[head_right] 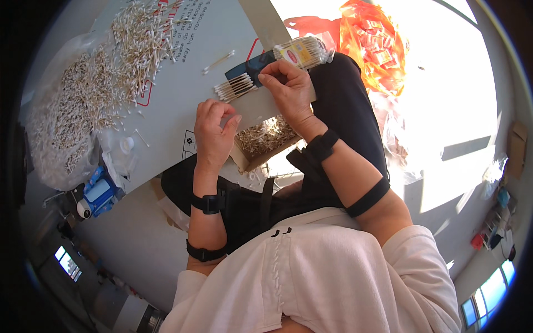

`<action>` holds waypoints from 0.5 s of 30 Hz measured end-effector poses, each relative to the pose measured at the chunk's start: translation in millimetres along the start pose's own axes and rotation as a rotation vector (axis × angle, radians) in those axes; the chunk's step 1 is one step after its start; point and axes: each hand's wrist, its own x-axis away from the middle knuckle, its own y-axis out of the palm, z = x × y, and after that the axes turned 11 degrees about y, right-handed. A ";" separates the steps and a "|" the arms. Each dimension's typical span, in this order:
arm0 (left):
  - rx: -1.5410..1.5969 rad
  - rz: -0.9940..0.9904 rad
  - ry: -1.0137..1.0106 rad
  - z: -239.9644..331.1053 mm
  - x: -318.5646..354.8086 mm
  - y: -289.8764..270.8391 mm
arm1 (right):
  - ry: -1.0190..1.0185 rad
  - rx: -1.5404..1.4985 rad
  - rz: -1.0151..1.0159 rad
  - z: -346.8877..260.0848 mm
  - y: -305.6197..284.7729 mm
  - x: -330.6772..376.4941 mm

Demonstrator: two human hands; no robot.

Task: Organizes and packages loose cotton swabs into small plastic packs at a workspace.

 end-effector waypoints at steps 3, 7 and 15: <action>-0.099 0.182 0.038 -16.8 -14.4 1.0 | 0.041 0.008 -0.027 -2.1 -1.2 -0.2; -0.135 0.176 0.074 -25.8 -40.5 8.4 | 0.005 0.058 -0.029 4.5 2.0 -1.8; -0.159 0.113 0.067 -38.9 -49.1 22.2 | -0.302 0.550 0.021 1.5 12.0 2.1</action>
